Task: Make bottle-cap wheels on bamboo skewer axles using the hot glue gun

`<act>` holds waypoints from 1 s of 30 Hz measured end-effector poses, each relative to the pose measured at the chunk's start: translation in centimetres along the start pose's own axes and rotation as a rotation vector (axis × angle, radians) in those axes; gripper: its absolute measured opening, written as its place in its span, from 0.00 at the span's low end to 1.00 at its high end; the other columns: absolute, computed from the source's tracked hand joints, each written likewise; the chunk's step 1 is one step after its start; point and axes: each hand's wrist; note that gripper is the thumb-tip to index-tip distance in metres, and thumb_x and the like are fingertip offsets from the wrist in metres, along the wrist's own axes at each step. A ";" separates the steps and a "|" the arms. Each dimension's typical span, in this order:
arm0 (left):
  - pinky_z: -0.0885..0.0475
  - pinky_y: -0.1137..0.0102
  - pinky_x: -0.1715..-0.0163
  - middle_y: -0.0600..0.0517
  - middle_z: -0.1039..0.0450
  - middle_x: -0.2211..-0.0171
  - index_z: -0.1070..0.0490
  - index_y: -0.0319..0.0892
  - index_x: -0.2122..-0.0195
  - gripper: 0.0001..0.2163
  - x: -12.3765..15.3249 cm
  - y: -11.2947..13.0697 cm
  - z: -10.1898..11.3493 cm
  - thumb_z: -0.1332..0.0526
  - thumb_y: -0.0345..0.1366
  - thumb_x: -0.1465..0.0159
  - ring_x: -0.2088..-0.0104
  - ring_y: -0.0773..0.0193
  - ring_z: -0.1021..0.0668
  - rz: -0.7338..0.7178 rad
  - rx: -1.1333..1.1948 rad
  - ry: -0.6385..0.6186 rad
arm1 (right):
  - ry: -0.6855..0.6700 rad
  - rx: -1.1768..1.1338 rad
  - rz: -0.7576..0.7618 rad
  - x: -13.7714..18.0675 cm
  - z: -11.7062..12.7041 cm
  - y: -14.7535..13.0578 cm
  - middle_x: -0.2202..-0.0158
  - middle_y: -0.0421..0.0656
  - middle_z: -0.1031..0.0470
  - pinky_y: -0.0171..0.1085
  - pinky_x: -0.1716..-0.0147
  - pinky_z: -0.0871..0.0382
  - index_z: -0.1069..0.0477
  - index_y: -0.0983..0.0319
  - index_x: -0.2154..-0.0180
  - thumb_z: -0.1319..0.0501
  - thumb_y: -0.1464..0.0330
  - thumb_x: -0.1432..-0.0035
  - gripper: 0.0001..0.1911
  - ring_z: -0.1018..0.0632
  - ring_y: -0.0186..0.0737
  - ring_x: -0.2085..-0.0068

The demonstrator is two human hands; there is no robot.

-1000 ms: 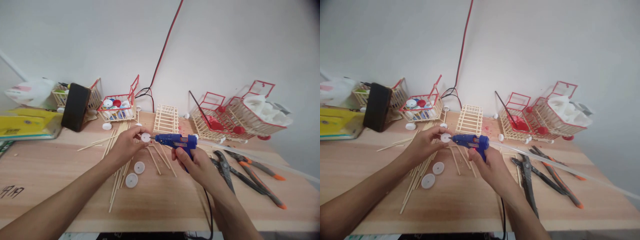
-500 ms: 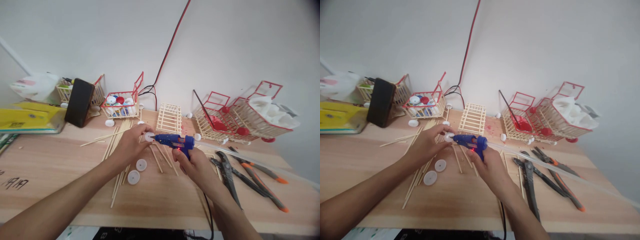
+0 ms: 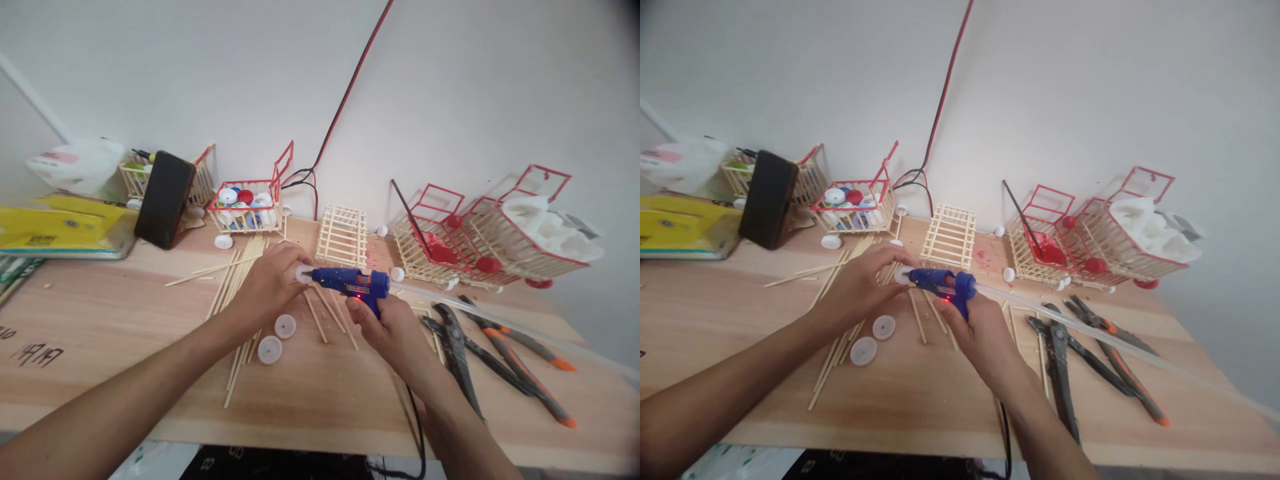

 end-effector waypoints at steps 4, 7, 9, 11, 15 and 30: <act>0.34 0.63 0.54 0.51 0.28 0.60 0.29 0.42 0.62 0.08 0.0 0.0 0.0 0.35 0.30 0.44 0.56 0.60 0.28 -0.016 -0.001 -0.001 | 0.001 0.008 0.004 0.0 0.0 -0.1 0.82 0.41 0.30 0.33 0.77 0.39 0.28 0.62 0.71 0.51 0.58 0.37 0.19 0.28 0.39 0.77; 0.34 0.64 0.54 0.52 0.28 0.61 0.29 0.42 0.62 0.08 0.0 -0.1 0.0 0.36 0.30 0.44 0.57 0.60 0.28 -0.035 0.002 -0.002 | -0.005 0.015 -0.005 0.0 0.1 -0.1 0.82 0.42 0.31 0.33 0.77 0.39 0.29 0.62 0.72 0.51 0.58 0.37 0.20 0.28 0.39 0.77; 0.34 0.64 0.54 0.52 0.28 0.61 0.29 0.42 0.62 0.08 0.0 -0.1 0.0 0.36 0.30 0.43 0.57 0.60 0.28 -0.038 0.002 -0.007 | 0.001 0.019 -0.013 0.0 0.1 -0.2 0.82 0.41 0.31 0.33 0.77 0.40 0.29 0.62 0.73 0.51 0.58 0.38 0.20 0.28 0.39 0.77; 0.34 0.64 0.54 0.51 0.28 0.60 0.29 0.42 0.62 0.08 0.0 -0.2 -0.1 0.36 0.29 0.44 0.56 0.60 0.28 -0.039 0.000 -0.006 | 0.012 0.027 -0.019 -0.1 0.1 -0.2 0.82 0.41 0.31 0.33 0.78 0.40 0.30 0.62 0.74 0.51 0.58 0.38 0.20 0.29 0.39 0.77; 0.35 0.63 0.53 0.51 0.28 0.60 0.29 0.42 0.62 0.08 0.0 -0.1 0.0 0.36 0.30 0.44 0.56 0.60 0.28 -0.037 0.003 0.000 | 0.025 0.043 -0.013 -0.1 0.2 -0.2 0.83 0.41 0.33 0.33 0.78 0.41 0.32 0.62 0.75 0.50 0.58 0.39 0.19 0.29 0.39 0.78; 0.34 0.63 0.54 0.51 0.28 0.60 0.30 0.42 0.62 0.07 0.1 0.0 0.2 0.37 0.30 0.43 0.56 0.59 0.28 -0.018 0.003 0.009 | 0.030 0.081 -0.027 0.0 0.2 -0.2 0.79 0.46 0.28 0.35 0.75 0.37 0.29 0.63 0.74 0.50 0.57 0.39 0.20 0.26 0.42 0.74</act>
Point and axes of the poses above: each hand's wrist, its own x-axis away from the middle knuckle, its own z-axis out of the back of the hand, y = z × x
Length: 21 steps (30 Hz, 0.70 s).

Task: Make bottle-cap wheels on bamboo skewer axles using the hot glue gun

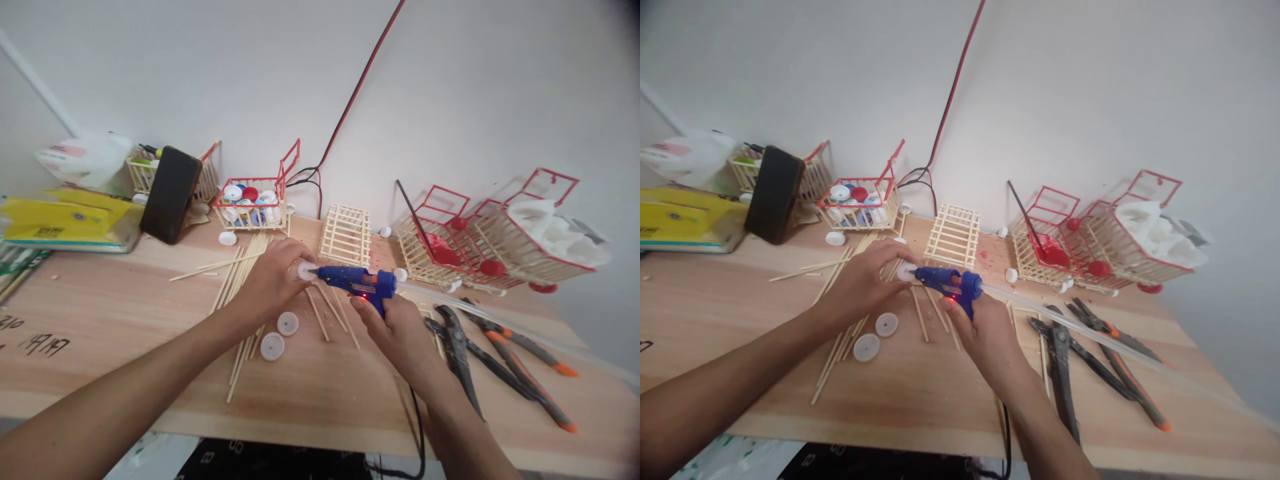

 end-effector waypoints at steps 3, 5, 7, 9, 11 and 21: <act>0.35 0.63 0.54 0.50 0.28 0.61 0.29 0.41 0.63 0.08 0.0 0.0 0.0 0.36 0.30 0.44 0.56 0.59 0.28 0.009 -0.002 -0.004 | 0.002 0.004 0.007 0.0 0.1 0.0 0.79 0.46 0.28 0.35 0.76 0.37 0.29 0.63 0.74 0.50 0.57 0.40 0.20 0.27 0.41 0.75; 0.35 0.63 0.54 0.50 0.28 0.61 0.30 0.41 0.62 0.08 0.0 0.0 0.0 0.36 0.30 0.43 0.56 0.59 0.28 0.006 -0.002 -0.004 | 0.004 0.001 0.007 0.0 0.1 0.0 0.79 0.46 0.27 0.35 0.76 0.37 0.29 0.63 0.74 0.50 0.57 0.40 0.20 0.27 0.41 0.76; 0.35 0.63 0.54 0.51 0.28 0.61 0.30 0.42 0.62 0.08 0.0 -0.1 0.0 0.36 0.31 0.43 0.56 0.59 0.28 0.005 -0.002 -0.001 | 0.007 -0.002 0.010 0.0 0.0 0.0 0.79 0.46 0.27 0.35 0.75 0.37 0.29 0.63 0.73 0.50 0.57 0.39 0.21 0.26 0.42 0.75; 0.35 0.63 0.54 0.51 0.28 0.61 0.30 0.42 0.62 0.08 0.0 -0.1 0.0 0.36 0.30 0.43 0.56 0.59 0.28 0.009 -0.005 -0.003 | 0.012 -0.002 0.016 0.0 -0.1 0.0 0.77 0.47 0.26 0.35 0.74 0.36 0.28 0.63 0.72 0.50 0.57 0.39 0.20 0.25 0.43 0.74; 0.35 0.63 0.54 0.51 0.28 0.61 0.30 0.42 0.63 0.07 -0.1 -0.1 -0.1 0.36 0.30 0.43 0.56 0.59 0.29 0.004 -0.015 -0.006 | 0.010 0.004 0.019 0.0 -0.1 0.0 0.75 0.47 0.24 0.35 0.73 0.35 0.27 0.63 0.70 0.49 0.58 0.39 0.19 0.24 0.44 0.72; 0.36 0.63 0.54 0.51 0.28 0.62 0.32 0.42 0.64 0.04 0.0 -0.8 -0.7 0.38 0.31 0.41 0.57 0.59 0.30 -0.091 -0.106 0.003 | 0.016 0.037 0.069 -0.1 -0.2 0.0 0.73 0.48 0.23 0.36 0.71 0.35 0.26 0.63 0.65 0.49 0.59 0.38 0.18 0.24 0.45 0.70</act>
Point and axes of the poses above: each hand's wrist, its own x-axis away from the middle knuckle, its own z-axis out of the back of the hand, y = z × x
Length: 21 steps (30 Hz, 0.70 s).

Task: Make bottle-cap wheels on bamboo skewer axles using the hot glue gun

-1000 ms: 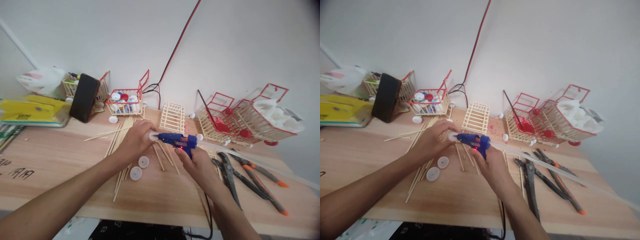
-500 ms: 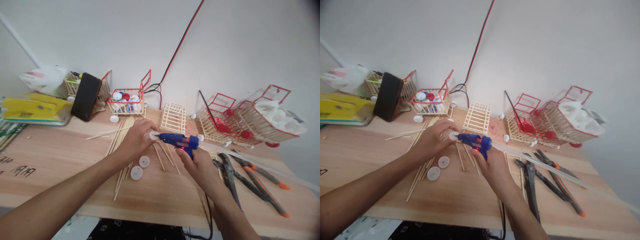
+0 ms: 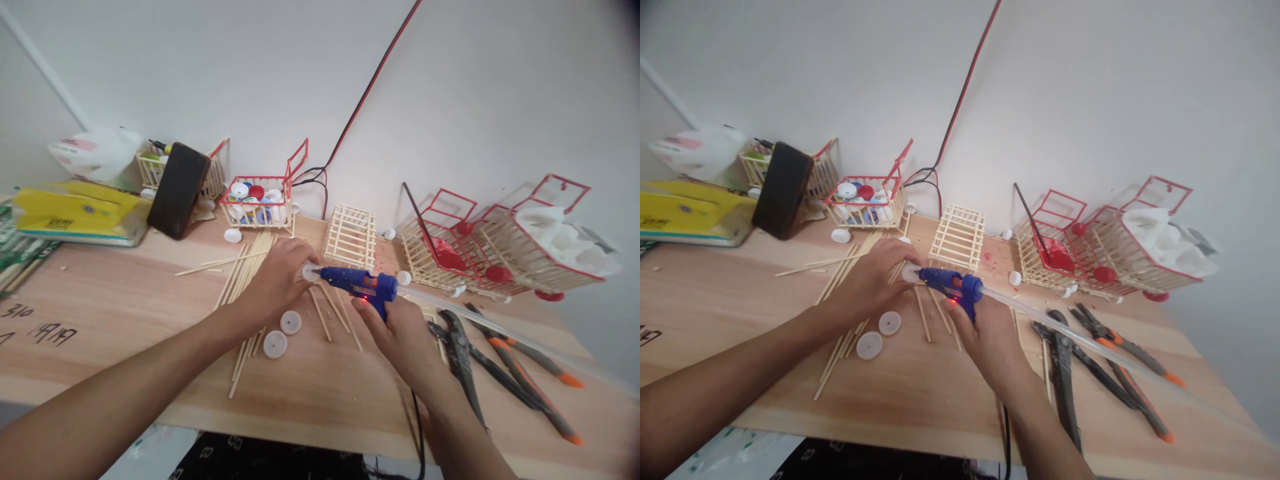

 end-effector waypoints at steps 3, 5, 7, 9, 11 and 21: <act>0.36 0.63 0.54 0.51 0.28 0.61 0.32 0.42 0.64 0.04 0.1 -0.2 -0.1 0.39 0.31 0.41 0.57 0.59 0.30 0.001 -0.007 -0.008 | -0.011 -0.001 -0.005 0.2 0.1 -0.1 0.76 0.46 0.25 0.36 0.72 0.35 0.26 0.62 0.64 0.49 0.59 0.38 0.18 0.24 0.44 0.72; 0.36 0.63 0.54 0.51 0.28 0.61 0.31 0.41 0.64 0.04 0.1 -0.3 -0.1 0.39 0.30 0.41 0.57 0.59 0.30 0.007 -0.013 -0.007 | -0.026 -0.009 -0.009 0.3 0.2 -0.2 0.76 0.44 0.25 0.36 0.72 0.35 0.26 0.62 0.64 0.50 0.59 0.37 0.18 0.25 0.43 0.72; 0.36 0.63 0.54 0.50 0.28 0.61 0.31 0.41 0.65 0.04 0.1 -0.3 -0.2 0.39 0.30 0.41 0.57 0.59 0.30 0.017 -0.018 -0.013 | -0.039 -0.019 -0.008 0.3 0.3 -0.3 0.76 0.44 0.25 0.36 0.71 0.36 0.26 0.62 0.64 0.51 0.59 0.37 0.18 0.25 0.43 0.72; 0.36 0.63 0.54 0.50 0.28 0.61 0.31 0.41 0.65 0.03 0.1 -0.4 -0.2 0.39 0.31 0.41 0.57 0.59 0.30 0.025 -0.019 -0.018 | -0.046 -0.028 -0.001 0.3 0.4 -0.5 0.73 0.45 0.24 0.36 0.71 0.35 0.27 0.63 0.63 0.51 0.59 0.37 0.19 0.24 0.43 0.70; 0.36 0.63 0.54 0.50 0.28 0.61 0.31 0.42 0.65 0.03 0.1 -0.5 -0.2 0.40 0.31 0.41 0.57 0.59 0.30 0.022 -0.017 -0.015 | -0.043 -0.027 0.013 0.3 0.4 -0.5 0.70 0.46 0.23 0.36 0.70 0.35 0.27 0.63 0.61 0.51 0.59 0.37 0.19 0.24 0.43 0.68; 0.36 0.63 0.54 0.51 0.28 0.62 0.31 0.42 0.65 0.04 0.3 -0.4 -0.3 0.39 0.31 0.41 0.57 0.59 0.30 0.018 0.002 -0.027 | -0.031 -0.017 0.019 0.4 0.0 -0.3 0.68 0.49 0.23 0.38 0.67 0.33 0.27 0.66 0.58 0.51 0.58 0.36 0.21 0.23 0.46 0.66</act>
Point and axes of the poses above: each hand's wrist, its own x-axis away from the middle knuckle, its own z-axis out of the back of the hand, y = z × x
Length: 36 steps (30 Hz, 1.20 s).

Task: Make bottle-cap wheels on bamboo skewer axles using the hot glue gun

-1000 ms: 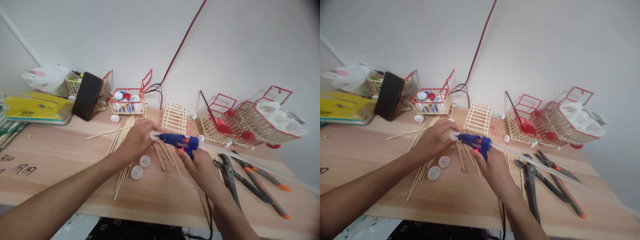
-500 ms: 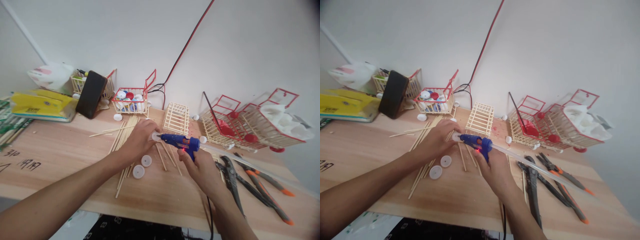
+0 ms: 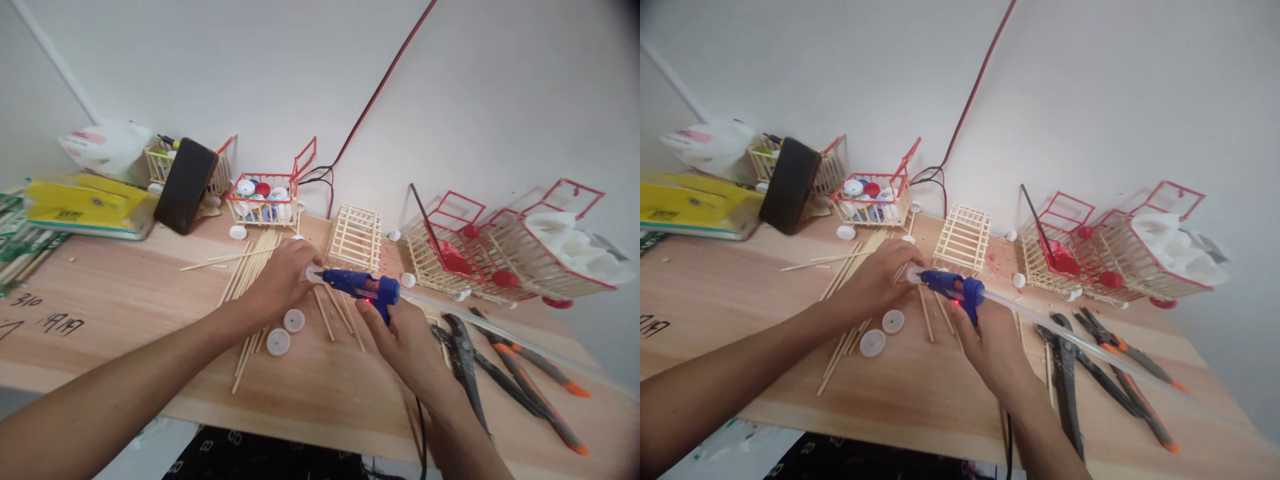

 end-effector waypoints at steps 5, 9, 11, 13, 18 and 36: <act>0.36 0.63 0.54 0.50 0.28 0.62 0.31 0.41 0.66 0.03 -0.1 0.1 0.0 0.40 0.31 0.41 0.57 0.59 0.30 0.001 -0.010 -0.009 | 0.005 0.036 0.026 0.0 0.0 -0.1 0.70 0.49 0.23 0.38 0.68 0.34 0.27 0.65 0.57 0.51 0.59 0.36 0.20 0.24 0.46 0.68; 0.36 0.63 0.54 0.50 0.28 0.62 0.30 0.41 0.65 0.04 -0.1 0.0 -0.1 0.40 0.28 0.42 0.57 0.59 0.30 -0.012 -0.015 -0.013 | 0.015 0.038 0.045 0.0 0.0 -0.2 0.65 0.50 0.23 0.39 0.66 0.34 0.28 0.65 0.55 0.51 0.60 0.36 0.19 0.24 0.47 0.64; 0.36 0.63 0.54 0.51 0.28 0.62 0.31 0.42 0.65 0.05 0.0 0.0 -0.1 0.40 0.27 0.42 0.57 0.59 0.30 -0.014 -0.017 -0.007 | 0.019 0.044 0.044 0.1 -0.1 -0.1 0.65 0.51 0.23 0.39 0.65 0.33 0.28 0.65 0.55 0.50 0.60 0.36 0.19 0.24 0.48 0.63; 0.36 0.63 0.54 0.51 0.28 0.62 0.31 0.41 0.65 0.05 0.0 -0.1 -0.1 0.40 0.28 0.42 0.57 0.59 0.30 -0.011 -0.019 -0.005 | 0.021 0.053 0.039 0.1 -0.1 -0.1 0.66 0.50 0.23 0.39 0.64 0.33 0.28 0.65 0.55 0.50 0.60 0.36 0.19 0.23 0.47 0.64; 0.36 0.63 0.54 0.50 0.28 0.62 0.30 0.41 0.65 0.04 0.0 0.0 -0.1 0.40 0.28 0.42 0.57 0.59 0.30 -0.008 -0.010 -0.006 | 0.047 0.056 0.062 0.1 -0.3 0.1 0.68 0.50 0.23 0.39 0.65 0.32 0.28 0.66 0.56 0.50 0.60 0.37 0.19 0.23 0.47 0.65; 0.35 0.63 0.55 0.50 0.28 0.62 0.31 0.40 0.64 0.04 0.1 -0.2 -0.2 0.40 0.29 0.41 0.57 0.59 0.30 -0.011 -0.010 0.020 | 0.094 0.063 0.082 0.1 -0.5 0.5 0.72 0.47 0.24 0.38 0.69 0.33 0.27 0.64 0.60 0.50 0.59 0.37 0.19 0.24 0.45 0.69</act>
Point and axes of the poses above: each hand's wrist, its own x-axis away from the middle knuckle, its own z-axis out of the back of the hand, y = z × x
